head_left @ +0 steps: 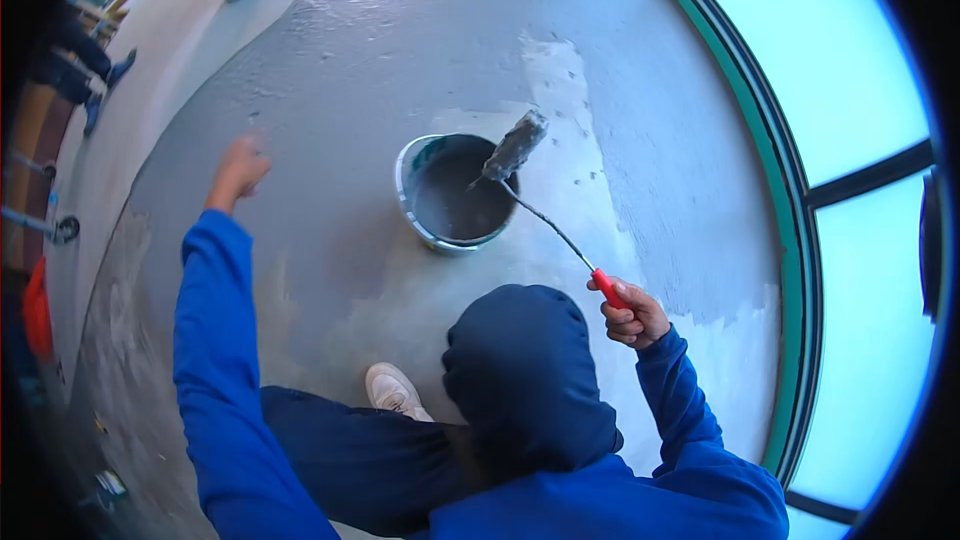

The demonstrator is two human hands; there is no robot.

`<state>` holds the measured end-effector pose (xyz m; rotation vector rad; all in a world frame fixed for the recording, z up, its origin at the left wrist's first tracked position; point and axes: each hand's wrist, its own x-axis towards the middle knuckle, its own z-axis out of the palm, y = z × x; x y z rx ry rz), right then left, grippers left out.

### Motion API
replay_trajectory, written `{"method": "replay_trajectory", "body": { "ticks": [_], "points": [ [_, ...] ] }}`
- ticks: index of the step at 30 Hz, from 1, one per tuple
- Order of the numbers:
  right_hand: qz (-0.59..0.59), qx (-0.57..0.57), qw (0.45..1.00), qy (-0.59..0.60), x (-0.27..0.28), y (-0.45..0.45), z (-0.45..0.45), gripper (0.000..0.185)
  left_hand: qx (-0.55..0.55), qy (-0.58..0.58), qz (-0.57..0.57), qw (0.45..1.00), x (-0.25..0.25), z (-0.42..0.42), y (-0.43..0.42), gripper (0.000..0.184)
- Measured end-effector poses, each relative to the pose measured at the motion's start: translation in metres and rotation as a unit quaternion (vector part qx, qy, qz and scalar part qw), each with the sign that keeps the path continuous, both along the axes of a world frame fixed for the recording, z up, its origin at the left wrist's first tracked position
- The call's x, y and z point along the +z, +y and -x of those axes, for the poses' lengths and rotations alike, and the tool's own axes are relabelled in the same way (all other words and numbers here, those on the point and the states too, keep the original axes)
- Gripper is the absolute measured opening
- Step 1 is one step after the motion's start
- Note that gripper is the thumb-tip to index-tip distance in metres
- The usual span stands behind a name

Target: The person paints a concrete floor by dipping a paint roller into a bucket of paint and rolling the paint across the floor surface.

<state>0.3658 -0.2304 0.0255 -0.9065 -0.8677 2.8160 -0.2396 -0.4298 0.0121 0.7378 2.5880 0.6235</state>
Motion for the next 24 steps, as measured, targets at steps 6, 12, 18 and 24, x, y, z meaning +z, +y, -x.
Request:
{"method": "replay_trajectory", "body": {
  "ticks": [6, 12, 18, 24],
  "points": [
    [-0.149, -0.174, 0.963, -0.142, -0.023, -0.019, -0.057, 0.037, 0.066, 0.027, 0.100, 0.992, -0.003, 0.022, -0.044, 0.042],
    [-0.370, -0.237, 0.852, -0.286, -0.112, -0.047, -0.104, 0.034, -0.074, 0.139, 0.061, 0.986, -0.025, 0.031, -0.093, 0.037],
    [-0.443, -0.183, 0.808, -0.343, -0.162, -0.012, -0.060, 0.034, 0.002, 0.043, -0.016, 0.999, 0.040, -0.086, -0.077, 0.040],
    [-0.634, -0.192, 0.675, -0.324, -0.210, 0.124, 0.060, 0.029, 0.052, 0.045, -0.042, 0.997, 0.087, -0.160, -0.073, 0.038]
  ]
}}
